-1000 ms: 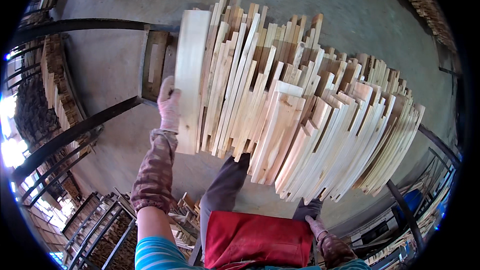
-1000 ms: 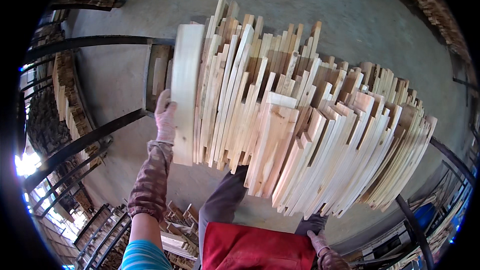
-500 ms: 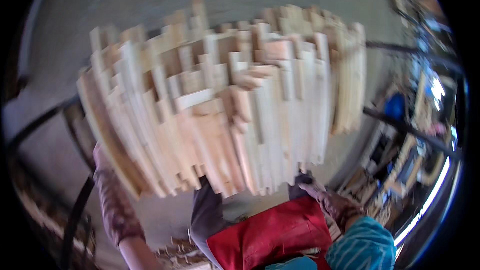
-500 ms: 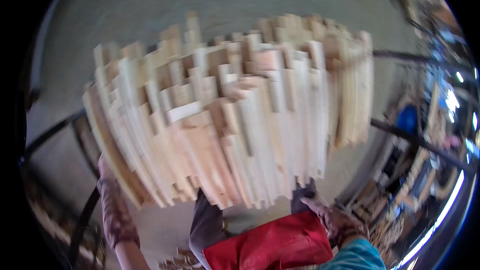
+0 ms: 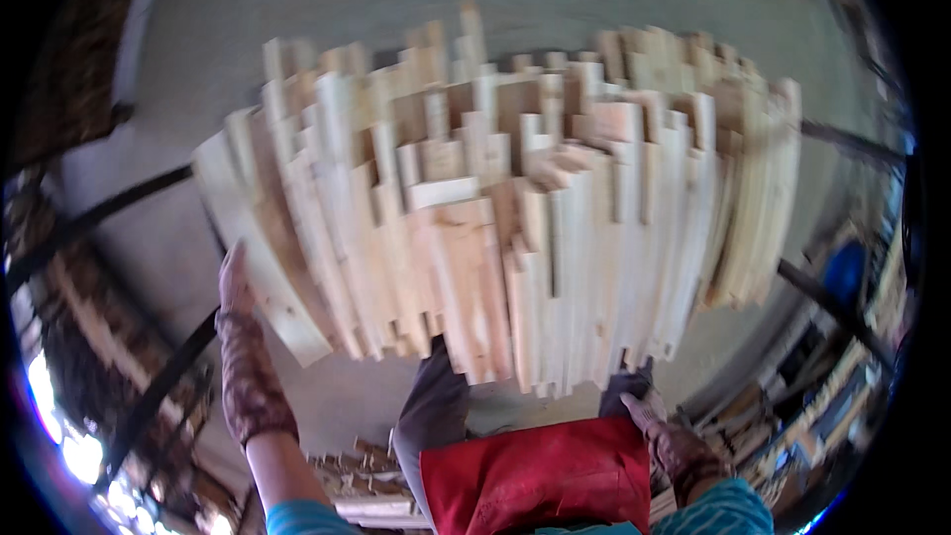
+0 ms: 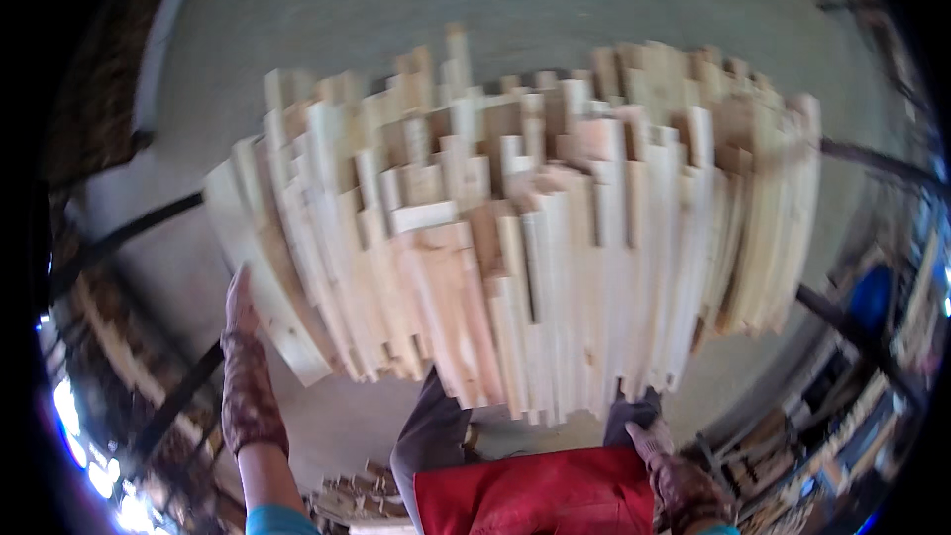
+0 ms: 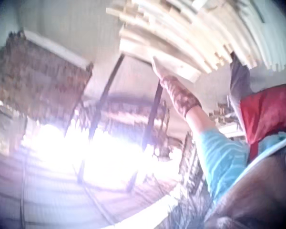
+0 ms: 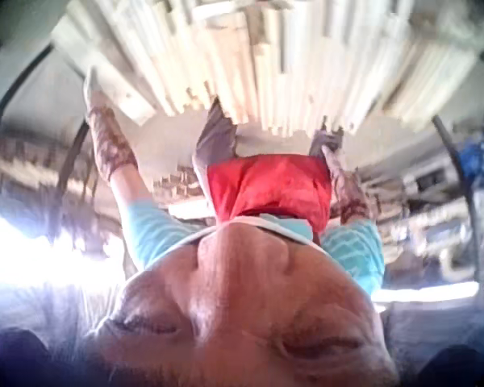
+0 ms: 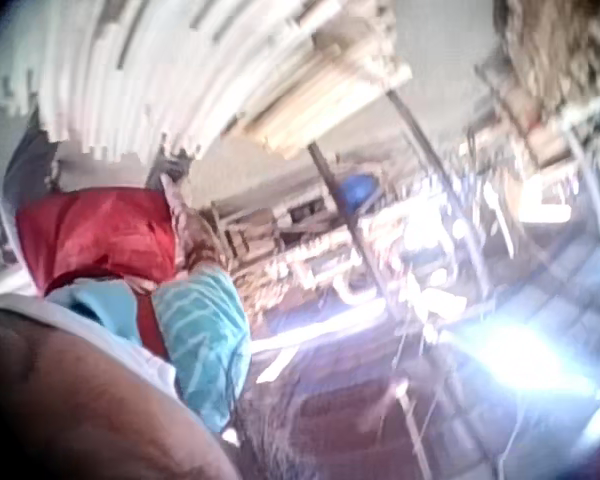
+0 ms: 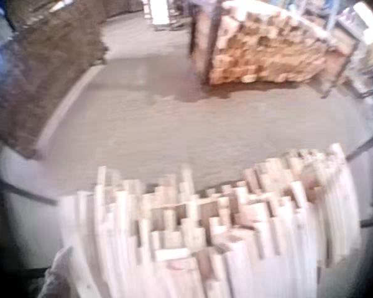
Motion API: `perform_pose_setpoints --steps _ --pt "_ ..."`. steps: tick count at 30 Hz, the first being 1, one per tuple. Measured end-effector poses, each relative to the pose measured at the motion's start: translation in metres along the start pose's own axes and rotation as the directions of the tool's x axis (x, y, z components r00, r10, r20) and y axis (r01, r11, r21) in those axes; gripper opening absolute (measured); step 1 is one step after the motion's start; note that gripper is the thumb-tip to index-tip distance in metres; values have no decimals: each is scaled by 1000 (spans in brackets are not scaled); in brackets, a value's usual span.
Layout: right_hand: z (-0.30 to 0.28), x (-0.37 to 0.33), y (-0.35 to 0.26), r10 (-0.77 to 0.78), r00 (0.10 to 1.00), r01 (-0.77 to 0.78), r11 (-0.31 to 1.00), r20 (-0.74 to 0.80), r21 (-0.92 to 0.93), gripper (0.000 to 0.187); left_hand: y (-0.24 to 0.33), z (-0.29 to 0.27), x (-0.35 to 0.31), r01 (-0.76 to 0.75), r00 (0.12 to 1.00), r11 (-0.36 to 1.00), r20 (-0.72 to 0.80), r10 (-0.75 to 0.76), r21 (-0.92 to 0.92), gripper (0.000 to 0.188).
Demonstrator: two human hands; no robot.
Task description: The person gathers loose wooden planks from a workbench and stacks them onto a metal rack. They repeatedly pick up batches of planks, align them, and place them on the rack, then walk to another rack to continue stacking.
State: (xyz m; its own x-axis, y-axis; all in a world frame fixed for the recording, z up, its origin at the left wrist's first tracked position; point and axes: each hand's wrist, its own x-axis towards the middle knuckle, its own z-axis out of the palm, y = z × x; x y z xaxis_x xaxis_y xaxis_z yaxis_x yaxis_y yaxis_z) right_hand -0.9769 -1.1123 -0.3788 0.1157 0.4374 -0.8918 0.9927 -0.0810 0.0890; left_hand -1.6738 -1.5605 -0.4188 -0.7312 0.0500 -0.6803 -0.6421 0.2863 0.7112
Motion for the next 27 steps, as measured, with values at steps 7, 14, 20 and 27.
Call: perform_pose_setpoints --steps 7,14,20,27 --pt "7 19 9 138 982 -167 949 -126 -267 97 -13 -58 36 41 994 996 -106 -33 74 35" --pt "19 28 24 98 974 -161 934 -204 -320 96 -36 -28 58 56 987 998 -154 -54 14 39" --pt "10 0 -10 -142 980 132 988 -140 -80 83 -22 -9 55 68 983 994 164 -81 83 52" --pt "-18 -11 -56 250 958 -284 903 -144 -323 77 -62 -40 66 73 992 990 97 -85 121 48"
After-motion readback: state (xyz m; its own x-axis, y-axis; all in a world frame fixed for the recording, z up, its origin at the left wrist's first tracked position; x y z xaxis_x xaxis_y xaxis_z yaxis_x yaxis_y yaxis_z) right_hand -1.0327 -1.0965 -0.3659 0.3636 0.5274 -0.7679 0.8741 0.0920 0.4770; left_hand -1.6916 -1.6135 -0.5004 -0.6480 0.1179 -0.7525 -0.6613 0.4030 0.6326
